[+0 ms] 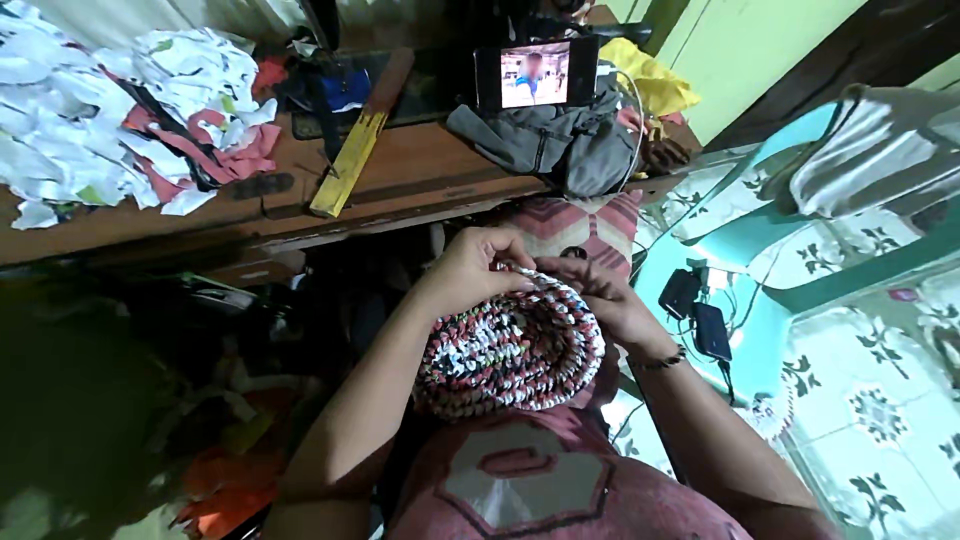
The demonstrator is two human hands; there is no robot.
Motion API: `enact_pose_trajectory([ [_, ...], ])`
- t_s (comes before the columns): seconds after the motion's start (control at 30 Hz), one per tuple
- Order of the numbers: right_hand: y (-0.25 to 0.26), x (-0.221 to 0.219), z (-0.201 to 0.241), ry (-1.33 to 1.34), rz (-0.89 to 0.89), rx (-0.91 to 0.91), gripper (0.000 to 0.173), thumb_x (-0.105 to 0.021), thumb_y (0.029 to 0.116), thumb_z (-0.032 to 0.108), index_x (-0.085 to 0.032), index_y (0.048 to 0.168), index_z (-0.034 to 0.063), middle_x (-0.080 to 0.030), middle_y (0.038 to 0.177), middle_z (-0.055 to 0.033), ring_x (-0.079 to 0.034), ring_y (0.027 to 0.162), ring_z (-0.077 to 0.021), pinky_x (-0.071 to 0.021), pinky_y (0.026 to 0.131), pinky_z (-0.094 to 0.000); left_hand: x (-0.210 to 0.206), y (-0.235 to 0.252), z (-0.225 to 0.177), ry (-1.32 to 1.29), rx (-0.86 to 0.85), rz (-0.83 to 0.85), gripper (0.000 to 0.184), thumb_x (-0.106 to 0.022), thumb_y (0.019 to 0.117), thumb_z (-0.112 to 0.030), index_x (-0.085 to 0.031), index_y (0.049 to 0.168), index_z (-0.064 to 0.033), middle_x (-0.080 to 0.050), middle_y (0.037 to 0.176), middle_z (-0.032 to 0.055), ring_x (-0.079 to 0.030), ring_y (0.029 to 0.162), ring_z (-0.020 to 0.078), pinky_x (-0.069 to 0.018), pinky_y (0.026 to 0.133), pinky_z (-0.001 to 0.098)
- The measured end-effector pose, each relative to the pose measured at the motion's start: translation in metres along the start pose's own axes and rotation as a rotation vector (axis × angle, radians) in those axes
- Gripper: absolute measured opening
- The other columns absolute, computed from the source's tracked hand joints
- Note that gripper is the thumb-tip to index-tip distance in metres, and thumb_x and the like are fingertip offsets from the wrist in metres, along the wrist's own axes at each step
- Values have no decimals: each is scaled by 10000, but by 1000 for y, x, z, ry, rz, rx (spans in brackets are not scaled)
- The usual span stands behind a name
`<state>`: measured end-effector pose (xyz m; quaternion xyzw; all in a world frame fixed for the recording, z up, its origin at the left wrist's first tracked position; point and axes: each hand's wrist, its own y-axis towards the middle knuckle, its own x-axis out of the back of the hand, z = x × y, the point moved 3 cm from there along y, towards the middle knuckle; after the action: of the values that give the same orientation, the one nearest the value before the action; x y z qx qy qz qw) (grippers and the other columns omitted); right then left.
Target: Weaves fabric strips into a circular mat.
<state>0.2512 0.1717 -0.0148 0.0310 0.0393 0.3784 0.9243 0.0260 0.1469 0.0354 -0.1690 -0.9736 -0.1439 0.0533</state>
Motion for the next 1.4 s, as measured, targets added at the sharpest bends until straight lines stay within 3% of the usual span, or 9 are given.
enact_pose_trajectory([
  [0.17, 9, -7, -3, -115, -21, 25, 115, -619, 917, 42, -698, 917, 125, -664, 752, 80, -592, 650, 31, -514, 602, -156, 4, -4, 6, -21, -6, -46, 203, -813, 781, 59, -711, 949, 9, -739, 953, 60, -704, 857, 102, -597, 791, 248],
  [0.23, 9, -4, -3, -147, -29, 25, 133, -607, 929, 46, -668, 852, 136, -632, 714, 87, -567, 624, 35, -494, 583, -151, 4, -3, 7, -25, 14, -41, 207, -818, 781, 52, -714, 953, 5, -745, 956, 61, -707, 857, 104, -598, 789, 250],
  [0.47, 13, 18, 2, -165, -380, 5, 69, -634, 987, 105, -653, 922, 96, -626, 734, 33, -557, 585, -34, -489, 535, -208, 6, -5, 13, -45, 95, -55, 202, -816, 783, 59, -718, 952, 10, -748, 884, 52, -713, 780, 87, -610, 742, 237],
  [0.67, 18, 13, -4, -165, -385, -25, 52, -652, 986, 116, -676, 961, 78, -648, 745, 24, -582, 602, -34, -503, 550, -198, 10, -3, 18, -38, 105, -62, 195, -773, 836, 35, -711, 1013, -12, -741, 913, 26, -697, 775, 68, -596, 718, 216],
  [0.73, 18, 16, -5, -152, -295, -25, 228, -527, 1054, 229, -678, 1161, 95, -646, 800, 44, -575, 631, -21, -508, 573, -192, 12, -3, 17, -51, 117, -53, 221, -744, 867, 28, -718, 1083, -9, -756, 966, 37, -710, 813, 78, -601, 732, 219],
  [0.83, 16, 17, -6, -62, -211, -19, 560, -233, 1103, 400, -615, 1368, 89, -474, 662, 75, -380, 497, -19, -350, 454, -183, 12, -4, 17, -50, 106, -47, 247, -725, 869, 27, -655, 1101, -22, -736, 963, 35, -704, 843, 83, -599, 750, 229],
  [0.9, 15, 14, -3, -60, -223, 10, 542, -250, 1102, 364, -642, 1333, 70, -476, 655, 76, -375, 492, -17, -344, 451, -183, 11, -4, 17, -44, 65, -14, 235, -706, 886, 16, -615, 1100, -24, -703, 973, 33, -684, 867, 88, -590, 780, 241],
  [1.03, 15, 3, 4, -128, -197, 66, 276, -434, 1087, 162, -671, 1198, 75, -700, 982, 10, -638, 782, -31, -553, 682, -198, 10, -4, 13, -34, 38, 61, 303, -731, 841, 42, -617, 1117, -11, -704, 1026, 50, -687, 934, 100, -592, 845, 257],
  [1.4, 13, -9, -2, -283, -152, 178, 172, -568, 949, -14, -722, 1017, 17, -708, 971, -30, -666, 848, -66, -579, 752, -226, 7, -6, 18, -61, 29, 2, 289, -716, 844, 43, -612, 1107, -15, -690, 1017, 59, -679, 927, 115, -587, 837, 263],
])
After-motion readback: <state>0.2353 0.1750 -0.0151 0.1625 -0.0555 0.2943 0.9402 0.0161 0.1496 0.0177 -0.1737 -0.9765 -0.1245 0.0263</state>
